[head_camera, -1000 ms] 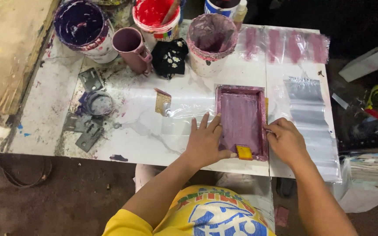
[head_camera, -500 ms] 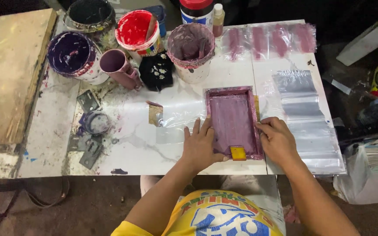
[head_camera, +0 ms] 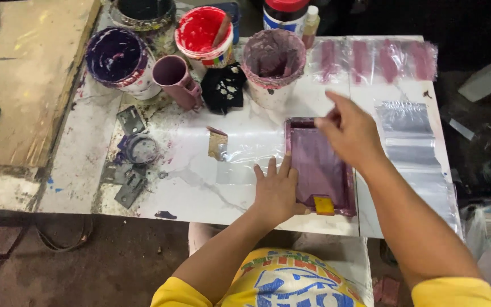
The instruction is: The person stirs a thick purple substance in a bucket using a stick. They then pour some of the substance into a rectangular tray and spread it evenly with a yellow sponge.
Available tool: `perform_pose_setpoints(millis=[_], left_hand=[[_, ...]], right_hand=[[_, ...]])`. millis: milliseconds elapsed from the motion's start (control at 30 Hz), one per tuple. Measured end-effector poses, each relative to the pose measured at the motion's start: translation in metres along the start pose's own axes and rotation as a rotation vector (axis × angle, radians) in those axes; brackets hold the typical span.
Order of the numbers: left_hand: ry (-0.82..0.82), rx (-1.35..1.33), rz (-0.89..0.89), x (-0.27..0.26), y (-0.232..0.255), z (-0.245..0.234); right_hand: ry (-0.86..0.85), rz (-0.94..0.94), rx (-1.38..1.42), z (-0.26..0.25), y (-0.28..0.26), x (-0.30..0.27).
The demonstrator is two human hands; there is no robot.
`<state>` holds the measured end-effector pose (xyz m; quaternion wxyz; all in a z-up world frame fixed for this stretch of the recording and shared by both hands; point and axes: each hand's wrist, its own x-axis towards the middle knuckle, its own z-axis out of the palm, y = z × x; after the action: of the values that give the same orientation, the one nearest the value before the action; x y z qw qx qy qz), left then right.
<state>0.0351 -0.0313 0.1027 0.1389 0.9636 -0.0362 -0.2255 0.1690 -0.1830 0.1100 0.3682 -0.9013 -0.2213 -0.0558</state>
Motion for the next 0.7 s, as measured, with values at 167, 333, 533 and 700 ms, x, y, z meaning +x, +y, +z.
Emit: perform_pose_setpoints(millis=[167,333,533,700], left_hand=[[0.022,-0.021,0.003,0.007,-0.005,0.011],[-0.007,-0.011,0.005,0.009,-0.007,0.013],[0.003,-0.013,0.018,0.005,-0.007,0.01],[0.007,-0.012,0.031,0.006,-0.009,0.014]], right_hand=[[0.018,-0.074,0.036,0.012,-0.044,0.08],[0.043,-0.218,-0.127,0.042,-0.021,0.136],[-0.089,-0.105,-0.249,0.034,-0.037,0.143],[0.131,0.058,-0.055,0.041,0.004,0.154]])
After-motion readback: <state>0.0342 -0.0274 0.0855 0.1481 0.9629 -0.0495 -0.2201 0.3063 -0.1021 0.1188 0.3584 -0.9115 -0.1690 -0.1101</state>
